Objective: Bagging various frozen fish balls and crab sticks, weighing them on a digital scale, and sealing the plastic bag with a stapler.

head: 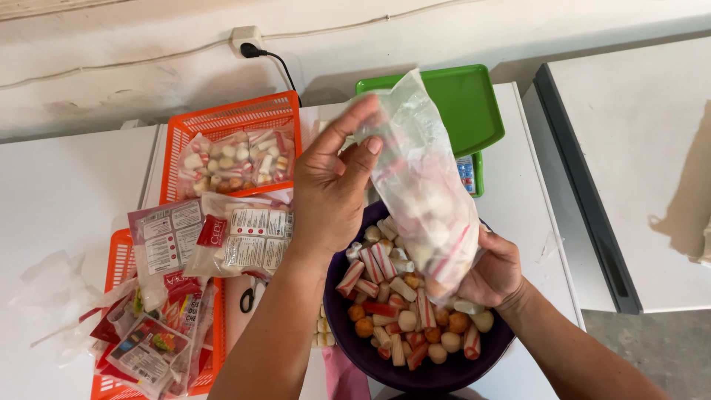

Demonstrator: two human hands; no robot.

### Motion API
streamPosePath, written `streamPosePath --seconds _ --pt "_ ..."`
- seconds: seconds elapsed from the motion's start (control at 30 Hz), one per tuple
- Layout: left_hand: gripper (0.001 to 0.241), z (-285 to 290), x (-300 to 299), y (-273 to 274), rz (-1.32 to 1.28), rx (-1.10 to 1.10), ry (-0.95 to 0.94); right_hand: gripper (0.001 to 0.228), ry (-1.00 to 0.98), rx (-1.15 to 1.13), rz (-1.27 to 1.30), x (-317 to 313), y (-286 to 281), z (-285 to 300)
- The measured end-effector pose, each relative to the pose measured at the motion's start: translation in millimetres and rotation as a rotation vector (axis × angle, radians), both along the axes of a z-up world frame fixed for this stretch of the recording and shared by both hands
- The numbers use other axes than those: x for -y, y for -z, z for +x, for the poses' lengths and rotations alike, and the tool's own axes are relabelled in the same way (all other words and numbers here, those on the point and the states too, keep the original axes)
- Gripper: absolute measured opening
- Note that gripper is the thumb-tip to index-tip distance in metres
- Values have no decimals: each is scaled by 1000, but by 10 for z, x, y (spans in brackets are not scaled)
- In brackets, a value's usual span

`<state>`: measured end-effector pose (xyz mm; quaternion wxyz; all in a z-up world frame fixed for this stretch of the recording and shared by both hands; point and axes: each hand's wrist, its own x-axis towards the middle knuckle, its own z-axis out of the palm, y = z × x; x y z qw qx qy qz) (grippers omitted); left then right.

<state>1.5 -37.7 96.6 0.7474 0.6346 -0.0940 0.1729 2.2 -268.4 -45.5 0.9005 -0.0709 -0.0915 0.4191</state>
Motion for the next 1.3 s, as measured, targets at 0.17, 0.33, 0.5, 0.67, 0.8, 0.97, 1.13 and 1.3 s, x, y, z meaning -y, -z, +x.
streamPosePath --seconds 0.17,0.33,0.5,0.67,0.8,0.97,1.13,1.3 --pt "82 116 84 398 -411 104 109 85 57 187 -26 -70 -85 57" --pt "119 84 105 1288 -507 124 240 76 72 298 -65 -88 135 193" --pt "32 -59 16 1426 -292 -56 265 77 191 291 -330 -114 319 248" --pt "79 -63 45 1139 -395 -167 4 85 42 699 -874 -40 -365 357" --pt "71 -92 -125 925 -575 -287 -77 55 -202 696 -1485 13 -844 443" --pt "71 -30 -584 1797 -551 -336 -44 40 -287 1256 -1488 43 42 385" --pt "63 22 -782 2160 -620 -354 -67 54 -445 1258 -1552 -238 510 287" --pt "60 6 -898 2314 -667 -394 -92 75 -417 1211 -1745 -537 252 100"
